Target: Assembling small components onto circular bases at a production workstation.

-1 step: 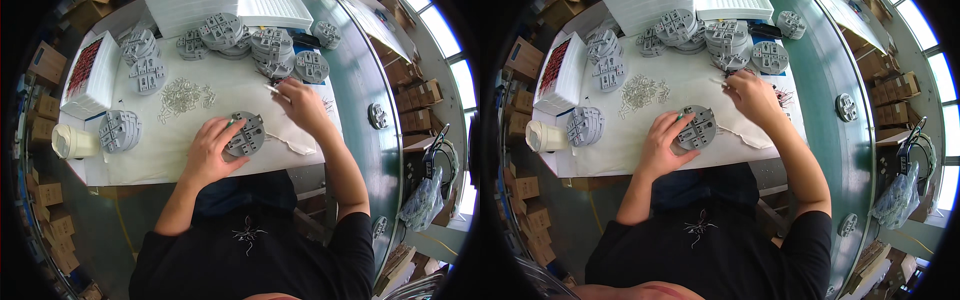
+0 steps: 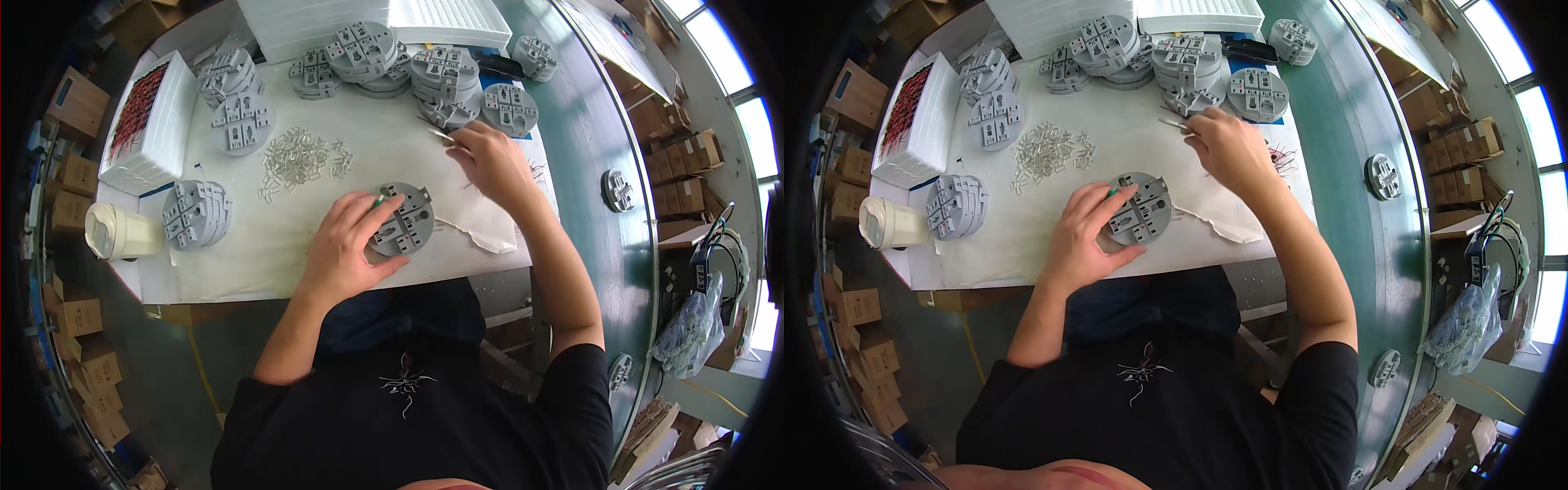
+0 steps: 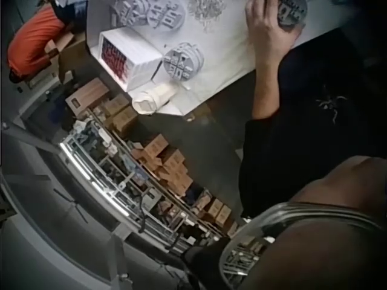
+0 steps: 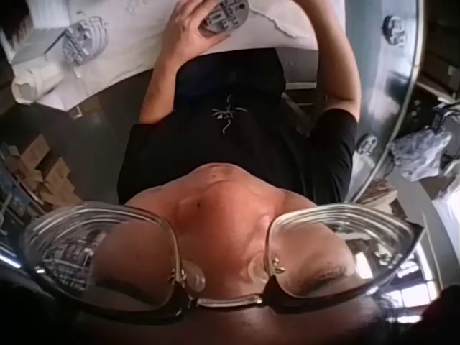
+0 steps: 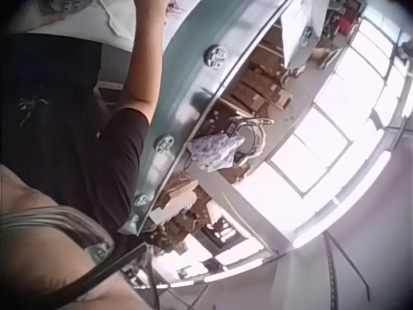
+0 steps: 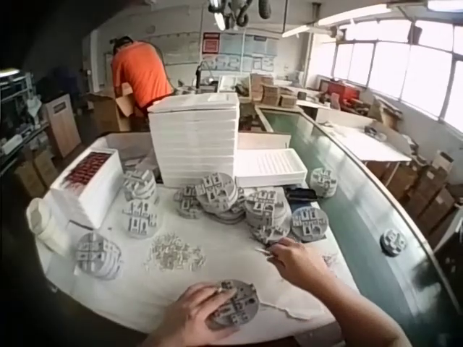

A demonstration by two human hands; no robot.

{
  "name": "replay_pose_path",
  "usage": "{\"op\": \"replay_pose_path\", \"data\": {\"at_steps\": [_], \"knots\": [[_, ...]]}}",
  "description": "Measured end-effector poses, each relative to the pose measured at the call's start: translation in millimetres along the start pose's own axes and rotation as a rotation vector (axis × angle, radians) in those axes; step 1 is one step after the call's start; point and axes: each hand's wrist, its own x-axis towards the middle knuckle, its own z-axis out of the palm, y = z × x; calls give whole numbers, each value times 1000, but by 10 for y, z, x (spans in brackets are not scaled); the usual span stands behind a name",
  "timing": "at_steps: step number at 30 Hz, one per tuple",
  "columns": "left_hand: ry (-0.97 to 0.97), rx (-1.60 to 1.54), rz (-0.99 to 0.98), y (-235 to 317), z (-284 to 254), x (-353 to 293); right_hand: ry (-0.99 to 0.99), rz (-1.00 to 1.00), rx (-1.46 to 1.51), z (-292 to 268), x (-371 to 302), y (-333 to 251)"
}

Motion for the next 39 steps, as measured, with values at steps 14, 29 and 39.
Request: {"op": "replay_pose_path", "data": {"at_steps": [14, 29, 39], "knots": [[-24, -207, -4, -5, 123, -66, 64, 40, -91, 100, 94, -19], [136, -582, -105, 168, -258, 403, -119, 181, 1197, -158, -370, -680], [64, -872, -272, 199, -154, 340, 65, -105, 543, -190, -428, -775]]}}
